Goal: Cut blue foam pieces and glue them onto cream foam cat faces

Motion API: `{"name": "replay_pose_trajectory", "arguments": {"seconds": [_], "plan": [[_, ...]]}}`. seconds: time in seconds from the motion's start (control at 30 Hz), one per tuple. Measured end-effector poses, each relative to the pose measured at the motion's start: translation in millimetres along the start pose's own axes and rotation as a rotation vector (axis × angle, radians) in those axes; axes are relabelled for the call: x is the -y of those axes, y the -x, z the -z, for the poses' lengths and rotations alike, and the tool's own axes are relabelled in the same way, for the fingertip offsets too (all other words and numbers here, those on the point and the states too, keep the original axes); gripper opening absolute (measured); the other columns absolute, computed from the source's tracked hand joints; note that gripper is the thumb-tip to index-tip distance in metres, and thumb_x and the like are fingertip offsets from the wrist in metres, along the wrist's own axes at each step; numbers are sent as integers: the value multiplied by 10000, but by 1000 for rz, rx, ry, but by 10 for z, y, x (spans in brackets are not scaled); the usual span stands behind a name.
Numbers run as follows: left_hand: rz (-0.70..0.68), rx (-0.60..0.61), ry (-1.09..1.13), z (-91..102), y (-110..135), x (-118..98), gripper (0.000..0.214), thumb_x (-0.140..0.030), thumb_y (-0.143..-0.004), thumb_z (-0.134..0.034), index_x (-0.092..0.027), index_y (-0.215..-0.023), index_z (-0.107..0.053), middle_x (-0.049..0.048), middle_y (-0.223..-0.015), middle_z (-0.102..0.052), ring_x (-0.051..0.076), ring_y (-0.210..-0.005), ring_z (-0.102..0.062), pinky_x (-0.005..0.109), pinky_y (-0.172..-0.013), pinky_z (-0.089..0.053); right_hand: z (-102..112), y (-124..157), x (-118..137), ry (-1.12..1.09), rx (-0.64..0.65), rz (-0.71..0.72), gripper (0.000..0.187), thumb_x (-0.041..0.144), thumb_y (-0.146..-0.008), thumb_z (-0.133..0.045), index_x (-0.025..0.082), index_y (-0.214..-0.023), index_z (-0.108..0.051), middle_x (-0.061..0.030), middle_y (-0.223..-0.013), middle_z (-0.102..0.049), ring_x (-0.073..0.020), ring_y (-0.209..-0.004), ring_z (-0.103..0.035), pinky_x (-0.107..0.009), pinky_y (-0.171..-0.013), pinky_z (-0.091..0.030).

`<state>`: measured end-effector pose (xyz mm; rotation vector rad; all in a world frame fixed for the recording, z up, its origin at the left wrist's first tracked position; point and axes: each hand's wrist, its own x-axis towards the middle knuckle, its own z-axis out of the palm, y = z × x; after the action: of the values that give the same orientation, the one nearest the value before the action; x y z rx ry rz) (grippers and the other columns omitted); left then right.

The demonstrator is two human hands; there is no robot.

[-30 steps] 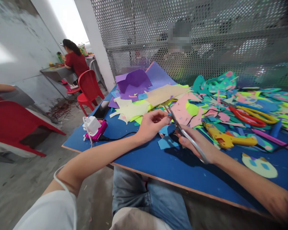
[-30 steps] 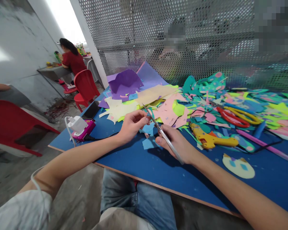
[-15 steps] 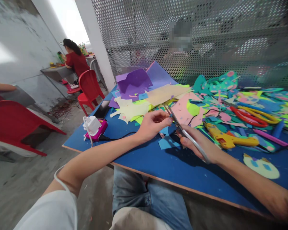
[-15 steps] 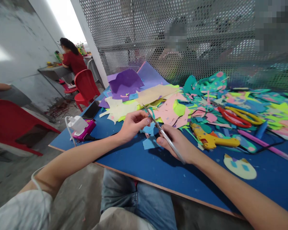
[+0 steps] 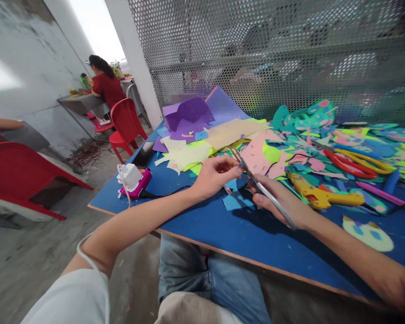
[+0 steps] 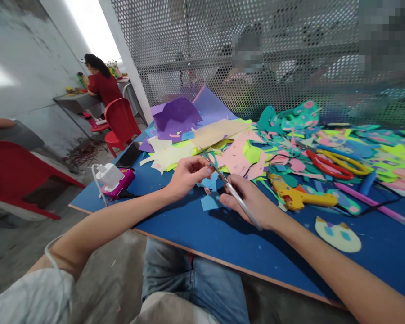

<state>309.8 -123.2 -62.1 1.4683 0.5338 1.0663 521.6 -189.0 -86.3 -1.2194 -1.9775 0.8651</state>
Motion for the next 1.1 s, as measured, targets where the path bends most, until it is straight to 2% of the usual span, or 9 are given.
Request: {"name": "replay_pose_trajectory", "arguments": {"seconds": [0.23, 0.4, 0.67, 0.93, 1.1], "plan": [[22, 38, 17, -7, 5, 6, 484, -568, -676, -879, -150, -740, -643, -9, -667, -642, 81, -613, -587, 255, -647, -495, 2, -5, 8, 28, 1, -43, 478, 698, -898, -562, 224, -951, -531, -3, -792, -500, -152, -656, -430, -296, -587, -401], [6, 3, 14, -10, 7, 18, 470, -539, -671, -889, -148, -745, -638, -20, -672, -622, 70, -603, -558, 240, -609, -455, 2, -5, 9, 31, 2, -70, 471, 684, -898, -561, 225, -1001, -562, -1, -784, -491, -162, -666, -431, -295, -585, -402], [4, -13, -37, 9, 7, 35, 451, -525, -695, -867, -145, -754, -633, -23, -689, -601, 63, -608, -503, 231, -588, -392, 25, 20, -35, -7, 31, -21, 476, 696, -907, -547, 222, -898, -514, -13, -812, -505, -161, -682, -448, -304, -601, -417], [6, -13, -66, 12, 3, 53, 446, -503, -677, -874, -145, -741, -617, -23, -683, -588, 61, -614, -484, 230, -600, -386, 36, 28, -21, -3, 41, -17, 485, 710, -906, -550, 227, -892, -519, -32, -846, -543, -178, -696, -481, -318, -624, -431], [7, -19, -66, 14, -1, 72, 450, -488, -658, -880, -138, -740, -609, -30, -677, -588, 54, -606, -485, 215, -593, -398, 48, 32, 14, -20, 51, 6, 537, 760, -895, -531, 225, -866, -506, 9, -744, -463, -146, -631, -384, -282, -543, -347]]}}
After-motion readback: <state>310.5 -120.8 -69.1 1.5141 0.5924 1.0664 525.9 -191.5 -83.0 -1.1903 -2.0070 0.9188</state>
